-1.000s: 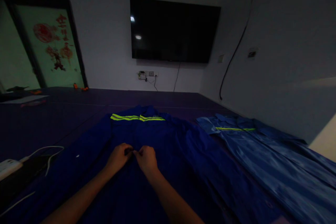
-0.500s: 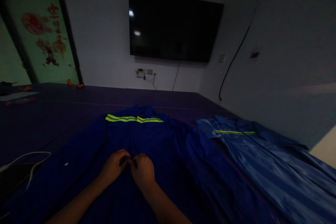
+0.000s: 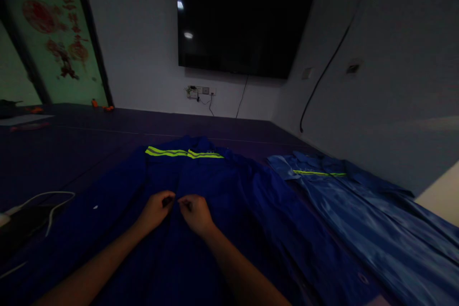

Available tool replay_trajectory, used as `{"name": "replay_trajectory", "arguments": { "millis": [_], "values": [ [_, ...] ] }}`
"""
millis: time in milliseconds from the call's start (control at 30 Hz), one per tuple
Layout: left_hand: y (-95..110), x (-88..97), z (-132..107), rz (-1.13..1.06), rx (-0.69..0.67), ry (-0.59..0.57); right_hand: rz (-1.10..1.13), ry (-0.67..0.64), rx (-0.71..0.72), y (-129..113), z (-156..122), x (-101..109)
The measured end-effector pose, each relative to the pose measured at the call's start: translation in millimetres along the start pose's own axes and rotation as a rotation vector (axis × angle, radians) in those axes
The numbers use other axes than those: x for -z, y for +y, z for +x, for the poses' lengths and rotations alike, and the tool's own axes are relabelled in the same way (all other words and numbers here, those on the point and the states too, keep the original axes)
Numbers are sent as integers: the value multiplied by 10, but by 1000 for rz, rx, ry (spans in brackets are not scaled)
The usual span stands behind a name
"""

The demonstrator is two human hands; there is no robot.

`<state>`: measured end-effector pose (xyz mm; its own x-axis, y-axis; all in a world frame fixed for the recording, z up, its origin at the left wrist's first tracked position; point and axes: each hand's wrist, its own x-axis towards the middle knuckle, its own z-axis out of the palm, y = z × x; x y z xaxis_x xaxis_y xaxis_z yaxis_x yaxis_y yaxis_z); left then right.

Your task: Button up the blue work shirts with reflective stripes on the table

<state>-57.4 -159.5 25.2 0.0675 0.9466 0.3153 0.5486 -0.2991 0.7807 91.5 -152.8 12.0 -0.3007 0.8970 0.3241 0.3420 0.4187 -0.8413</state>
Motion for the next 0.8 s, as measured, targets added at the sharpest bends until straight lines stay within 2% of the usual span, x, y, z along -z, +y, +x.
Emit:
{"name": "replay_trajectory", "arguments": {
  "millis": [200, 467, 800],
  "values": [
    [-3, 2, 7, -21, -28, 1, -143, 22, 73, -8, 25, 11],
    [27, 15, -15, -56, -25, -6, -287, 93, 103, 6, 27, 7],
    [6, 13, -21, -62, -9, -17, -372, 59, 124, 32, 37, 22]
  ]
}}
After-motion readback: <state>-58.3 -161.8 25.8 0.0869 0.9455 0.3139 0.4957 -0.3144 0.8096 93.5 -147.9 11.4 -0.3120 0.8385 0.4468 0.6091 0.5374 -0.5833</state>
